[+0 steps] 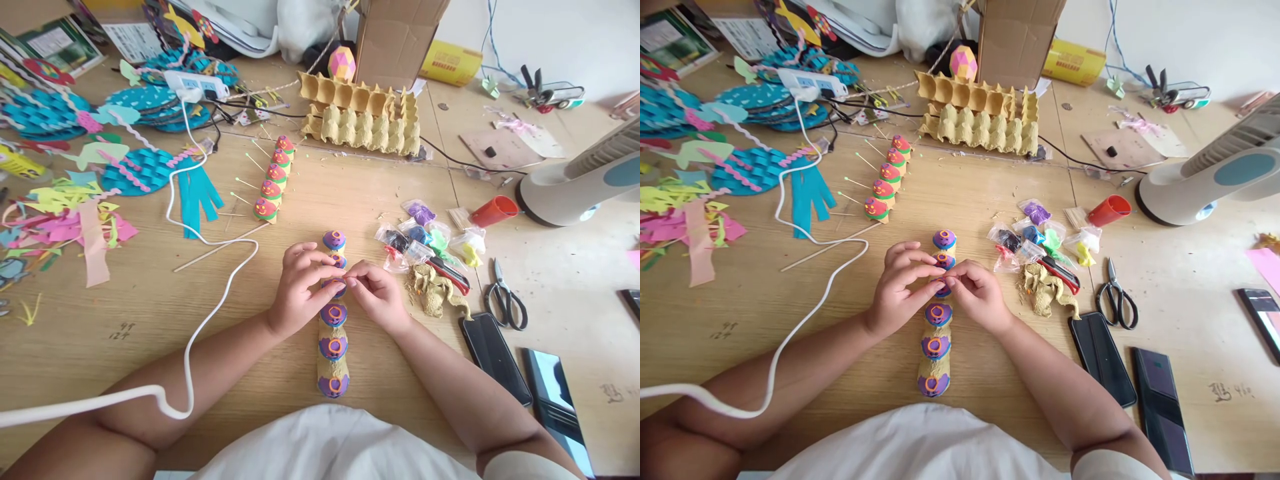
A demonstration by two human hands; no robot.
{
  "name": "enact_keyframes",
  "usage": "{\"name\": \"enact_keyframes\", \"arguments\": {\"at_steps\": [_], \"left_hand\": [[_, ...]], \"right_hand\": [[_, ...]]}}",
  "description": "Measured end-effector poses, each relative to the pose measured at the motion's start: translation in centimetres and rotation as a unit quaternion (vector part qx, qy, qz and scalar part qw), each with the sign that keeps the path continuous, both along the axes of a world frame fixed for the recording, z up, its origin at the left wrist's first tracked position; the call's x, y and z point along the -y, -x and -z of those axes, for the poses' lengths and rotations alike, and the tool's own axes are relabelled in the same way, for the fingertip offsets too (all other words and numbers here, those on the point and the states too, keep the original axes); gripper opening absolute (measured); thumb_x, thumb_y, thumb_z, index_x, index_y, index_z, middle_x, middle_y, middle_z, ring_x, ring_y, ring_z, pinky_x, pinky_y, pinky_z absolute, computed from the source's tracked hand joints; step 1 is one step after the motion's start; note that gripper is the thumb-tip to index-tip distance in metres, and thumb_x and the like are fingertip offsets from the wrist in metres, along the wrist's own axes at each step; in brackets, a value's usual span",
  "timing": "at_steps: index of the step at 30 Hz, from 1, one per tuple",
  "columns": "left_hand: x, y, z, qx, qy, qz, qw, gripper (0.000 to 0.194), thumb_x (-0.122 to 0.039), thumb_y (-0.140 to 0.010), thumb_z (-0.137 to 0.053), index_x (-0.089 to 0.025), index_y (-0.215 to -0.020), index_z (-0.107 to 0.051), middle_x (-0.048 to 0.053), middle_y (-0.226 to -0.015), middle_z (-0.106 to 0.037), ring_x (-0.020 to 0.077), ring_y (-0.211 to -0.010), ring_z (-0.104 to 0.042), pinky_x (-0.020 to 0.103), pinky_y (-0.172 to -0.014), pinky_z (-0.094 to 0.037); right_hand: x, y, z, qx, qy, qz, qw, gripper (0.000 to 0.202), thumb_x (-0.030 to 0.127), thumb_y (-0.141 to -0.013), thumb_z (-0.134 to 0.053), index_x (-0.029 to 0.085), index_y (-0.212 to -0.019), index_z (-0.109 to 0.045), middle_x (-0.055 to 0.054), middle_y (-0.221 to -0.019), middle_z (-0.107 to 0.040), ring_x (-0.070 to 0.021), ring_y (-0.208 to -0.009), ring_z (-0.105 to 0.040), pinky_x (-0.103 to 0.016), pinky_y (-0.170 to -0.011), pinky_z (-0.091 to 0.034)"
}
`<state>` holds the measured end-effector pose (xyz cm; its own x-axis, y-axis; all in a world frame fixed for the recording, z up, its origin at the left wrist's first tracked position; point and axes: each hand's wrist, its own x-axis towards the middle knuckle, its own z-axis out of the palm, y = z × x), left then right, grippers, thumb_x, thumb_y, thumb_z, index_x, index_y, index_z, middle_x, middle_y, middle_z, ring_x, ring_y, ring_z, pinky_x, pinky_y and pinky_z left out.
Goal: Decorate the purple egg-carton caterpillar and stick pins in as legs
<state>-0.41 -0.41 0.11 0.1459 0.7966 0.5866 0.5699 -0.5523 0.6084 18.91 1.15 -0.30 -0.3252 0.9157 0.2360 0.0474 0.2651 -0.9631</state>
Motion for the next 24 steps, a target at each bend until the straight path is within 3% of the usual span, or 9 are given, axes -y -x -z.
{"name": "enact_keyframes", "arguments": {"at_steps": [16, 24], "left_hand": [[0.04, 0.13, 0.19, 0.011, -0.024, 0.013, 1.0, 0.003, -0.025, -0.092, -0.073, -0.028, -0.092, -0.075, 0.002, -0.099, -0.072, 0.0217, -0.12, -0.057, 0.046, -0.112, -0.045], [-0.12, 0.05, 0.01, 0.009, -0.031, 0.016, 0.999, 0.01, -0.022, -0.091, -0.074, -0.027, -0.1, -0.073, 0.002, -0.101, -0.072, 0.0219, -0.119, -0.057, 0.045, -0.112, -0.046]], "right_hand": [[-0.11, 0.0, -0.65, 0.029, -0.06, -0.034, 0.997, 0.024, 0.034, -0.101, -0.063, 0.02, -0.084, -0.072, -0.004, -0.076, -0.072, -0.0141, -0.072, -0.066, -0.028, -0.07, -0.053], [-0.2, 0.0, -0.8, 0.025, -0.017, -0.024, 0.999, 0.023, 0.039, -0.099, -0.065, 0.021, -0.086, -0.072, -0.004, -0.08, -0.073, -0.015, -0.074, -0.067, -0.029, -0.07, -0.054]]}}
